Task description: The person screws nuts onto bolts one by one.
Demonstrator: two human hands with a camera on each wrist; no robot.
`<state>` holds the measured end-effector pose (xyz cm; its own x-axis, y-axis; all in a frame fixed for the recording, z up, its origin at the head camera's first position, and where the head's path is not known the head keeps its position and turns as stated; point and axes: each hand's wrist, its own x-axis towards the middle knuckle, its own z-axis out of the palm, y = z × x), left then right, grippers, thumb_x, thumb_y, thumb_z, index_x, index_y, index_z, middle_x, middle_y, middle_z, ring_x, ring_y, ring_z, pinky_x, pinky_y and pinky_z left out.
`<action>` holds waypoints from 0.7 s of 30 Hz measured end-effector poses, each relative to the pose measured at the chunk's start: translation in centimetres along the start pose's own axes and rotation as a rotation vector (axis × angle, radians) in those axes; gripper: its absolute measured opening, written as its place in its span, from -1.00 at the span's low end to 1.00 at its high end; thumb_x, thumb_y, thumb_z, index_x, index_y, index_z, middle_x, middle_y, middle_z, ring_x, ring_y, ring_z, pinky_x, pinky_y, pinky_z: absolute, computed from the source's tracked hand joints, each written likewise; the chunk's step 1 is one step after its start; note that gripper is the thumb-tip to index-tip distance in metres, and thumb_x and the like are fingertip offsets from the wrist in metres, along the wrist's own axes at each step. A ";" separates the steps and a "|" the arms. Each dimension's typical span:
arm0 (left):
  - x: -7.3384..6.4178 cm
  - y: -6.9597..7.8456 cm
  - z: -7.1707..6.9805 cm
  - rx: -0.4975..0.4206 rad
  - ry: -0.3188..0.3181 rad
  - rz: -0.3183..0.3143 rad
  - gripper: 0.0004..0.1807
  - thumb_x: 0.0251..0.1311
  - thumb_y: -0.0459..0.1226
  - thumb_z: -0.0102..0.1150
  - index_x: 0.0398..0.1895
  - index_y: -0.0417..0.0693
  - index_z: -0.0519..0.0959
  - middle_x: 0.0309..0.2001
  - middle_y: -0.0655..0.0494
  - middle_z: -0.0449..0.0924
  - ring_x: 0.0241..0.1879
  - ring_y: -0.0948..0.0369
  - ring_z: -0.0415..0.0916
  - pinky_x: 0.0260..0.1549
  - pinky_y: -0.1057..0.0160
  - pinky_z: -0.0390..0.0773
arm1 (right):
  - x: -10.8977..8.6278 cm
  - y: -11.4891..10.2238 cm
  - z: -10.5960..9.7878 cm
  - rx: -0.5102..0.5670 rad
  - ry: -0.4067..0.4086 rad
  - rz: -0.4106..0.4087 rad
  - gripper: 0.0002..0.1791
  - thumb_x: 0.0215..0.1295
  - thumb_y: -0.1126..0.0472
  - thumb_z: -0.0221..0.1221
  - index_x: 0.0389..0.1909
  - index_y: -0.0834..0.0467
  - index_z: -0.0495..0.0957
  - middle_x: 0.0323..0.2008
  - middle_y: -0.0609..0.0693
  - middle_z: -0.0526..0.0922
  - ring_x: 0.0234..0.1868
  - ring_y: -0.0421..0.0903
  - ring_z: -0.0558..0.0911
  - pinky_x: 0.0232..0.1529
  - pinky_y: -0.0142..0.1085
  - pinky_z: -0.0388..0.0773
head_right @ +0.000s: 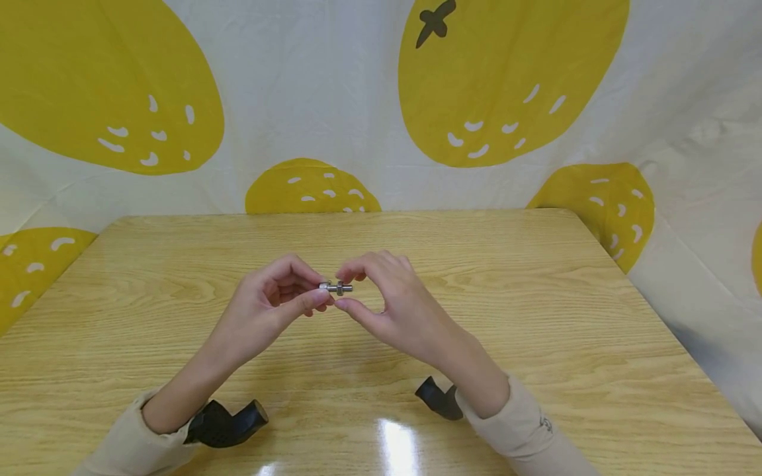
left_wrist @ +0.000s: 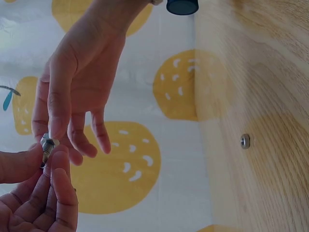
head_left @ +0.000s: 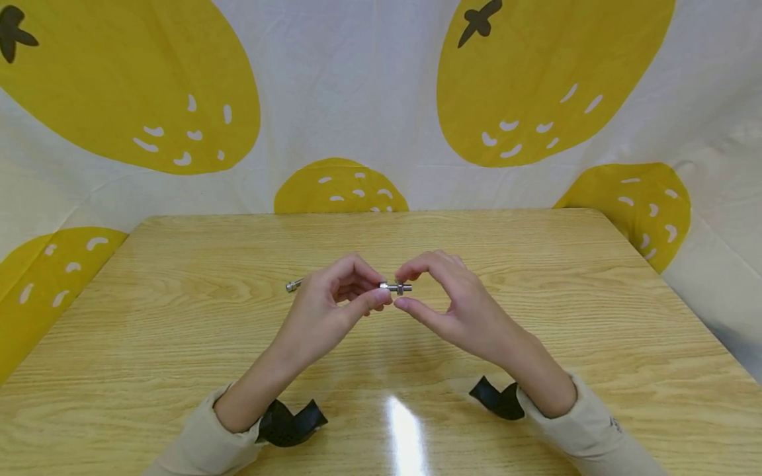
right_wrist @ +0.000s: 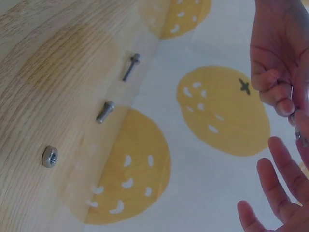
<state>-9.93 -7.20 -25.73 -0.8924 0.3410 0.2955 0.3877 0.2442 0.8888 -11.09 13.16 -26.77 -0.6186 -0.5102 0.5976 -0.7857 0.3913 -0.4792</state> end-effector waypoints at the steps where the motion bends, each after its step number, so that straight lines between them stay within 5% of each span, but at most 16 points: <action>1: 0.0 0.0 0.0 0.001 0.000 -0.004 -0.90 0.15 -0.30 0.23 -0.30 -0.06 0.53 -0.40 0.11 0.65 -0.44 0.25 0.58 -0.53 0.32 0.51 | 0.0 0.1 0.0 -0.002 0.006 -0.016 -0.65 0.10 0.31 0.29 -0.08 0.12 0.47 -0.14 -0.09 0.56 -0.09 -0.16 0.49 -0.04 -0.22 0.39; 11: 0.0 -0.1 0.0 -0.014 -0.001 0.001 -0.89 0.14 -0.30 0.23 -0.30 -0.08 0.52 -0.40 0.07 0.66 -0.44 0.25 0.59 -0.51 0.31 0.52 | 0.0 0.3 0.1 -0.016 0.010 -0.054 -0.80 0.21 0.25 0.22 -0.15 0.14 0.50 -0.19 -0.09 0.56 -0.14 -0.14 0.50 -0.05 -0.21 0.35; 17: 0.0 -0.1 0.0 -0.017 -0.007 0.016 -0.88 0.14 -0.30 0.24 -0.30 -0.09 0.52 -0.40 0.06 0.67 -0.44 0.25 0.59 -0.52 0.32 0.52 | 0.1 0.2 0.2 -0.009 -0.013 -0.004 -0.94 0.32 0.20 0.11 -0.25 0.08 0.52 -0.25 -0.14 0.58 -0.13 -0.20 0.48 -0.05 -0.22 0.31; 21: -0.1 -0.2 0.2 -0.015 -0.015 0.016 -0.86 0.12 -0.29 0.26 -0.30 -0.09 0.51 -0.39 0.10 0.67 -0.43 0.26 0.59 -0.52 0.32 0.51 | 0.1 0.1 0.3 -0.020 -0.019 0.012 -0.85 0.38 0.20 0.03 -0.38 0.06 0.53 -0.35 -0.16 0.58 -0.18 -0.23 0.48 -0.07 -0.24 0.29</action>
<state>-9.90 -7.14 -26.00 -0.8825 0.3580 0.3050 0.3985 0.2247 0.8892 -11.21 12.91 -26.92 -0.6274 -0.5200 0.5796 -0.7786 0.4124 -0.4729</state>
